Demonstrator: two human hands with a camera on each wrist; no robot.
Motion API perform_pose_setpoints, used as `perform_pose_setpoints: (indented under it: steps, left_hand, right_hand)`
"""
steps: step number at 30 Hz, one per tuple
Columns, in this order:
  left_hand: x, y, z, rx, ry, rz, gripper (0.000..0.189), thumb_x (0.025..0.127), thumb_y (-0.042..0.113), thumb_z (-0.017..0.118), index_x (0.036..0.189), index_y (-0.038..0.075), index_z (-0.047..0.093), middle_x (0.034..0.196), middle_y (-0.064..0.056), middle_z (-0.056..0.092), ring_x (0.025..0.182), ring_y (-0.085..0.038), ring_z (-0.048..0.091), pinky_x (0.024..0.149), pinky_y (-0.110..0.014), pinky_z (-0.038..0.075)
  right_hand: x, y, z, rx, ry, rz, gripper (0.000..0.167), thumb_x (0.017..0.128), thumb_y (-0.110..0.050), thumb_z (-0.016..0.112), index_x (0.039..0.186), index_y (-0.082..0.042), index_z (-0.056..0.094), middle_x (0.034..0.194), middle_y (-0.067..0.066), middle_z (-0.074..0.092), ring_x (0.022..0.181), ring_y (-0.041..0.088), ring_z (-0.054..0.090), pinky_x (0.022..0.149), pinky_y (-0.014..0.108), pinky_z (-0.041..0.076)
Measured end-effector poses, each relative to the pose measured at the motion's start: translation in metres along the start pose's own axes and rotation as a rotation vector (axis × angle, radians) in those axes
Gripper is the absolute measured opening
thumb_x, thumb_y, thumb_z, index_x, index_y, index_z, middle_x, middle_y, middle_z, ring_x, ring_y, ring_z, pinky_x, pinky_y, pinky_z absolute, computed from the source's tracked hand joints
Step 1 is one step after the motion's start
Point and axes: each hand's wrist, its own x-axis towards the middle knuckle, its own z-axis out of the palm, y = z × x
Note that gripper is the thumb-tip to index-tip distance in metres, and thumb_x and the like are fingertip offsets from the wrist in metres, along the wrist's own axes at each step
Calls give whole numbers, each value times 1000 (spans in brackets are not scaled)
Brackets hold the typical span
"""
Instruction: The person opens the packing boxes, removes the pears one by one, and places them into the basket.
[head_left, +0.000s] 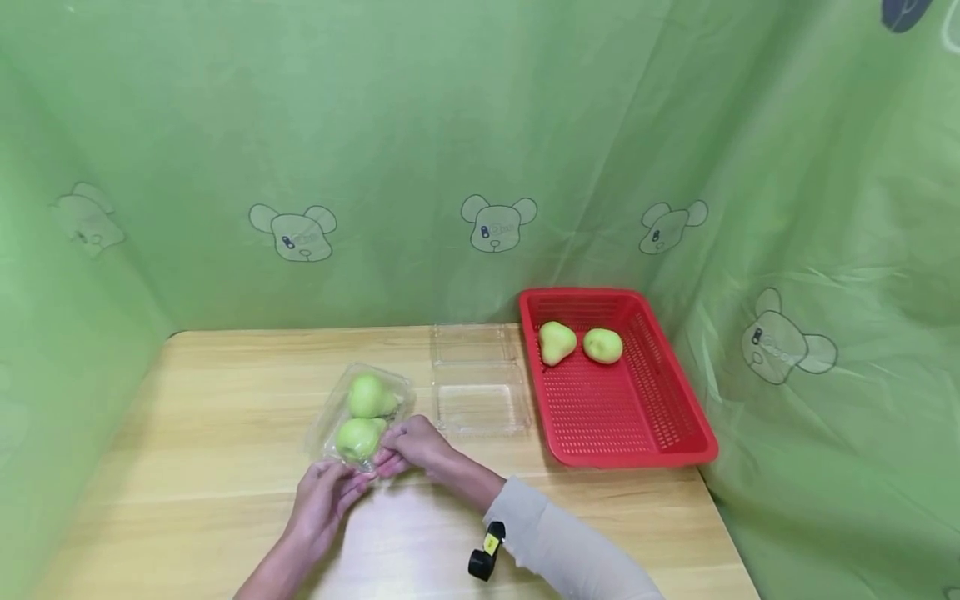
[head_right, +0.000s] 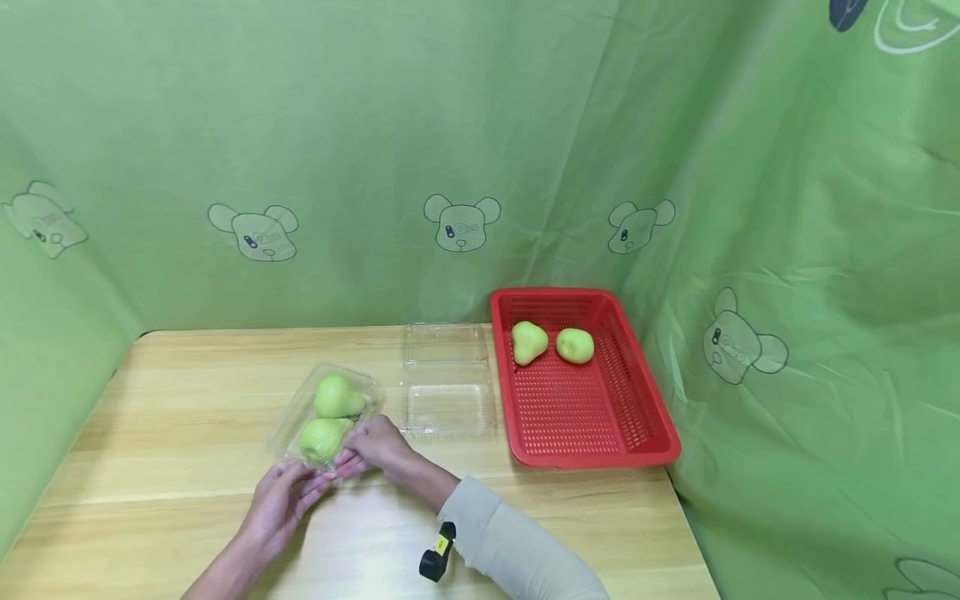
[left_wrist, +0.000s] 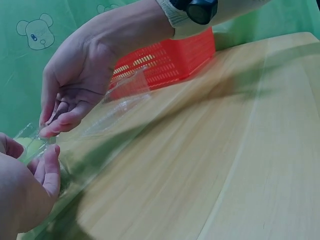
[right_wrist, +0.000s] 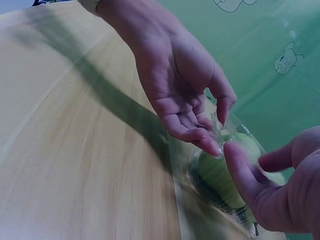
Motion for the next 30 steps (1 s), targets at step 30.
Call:
perform_pose_setpoints:
  steps: [30]
  left_hand:
    - [1,5,-18,-1,28,3,43,101,8,59,137,4,35,107,4,68,101,-8,68,102,-23,57]
  right_hand:
    - [10,5,-2,-4,37,-18,19,99,-7,63,107,7,73,90,24,77,62,15,73,71,36,66]
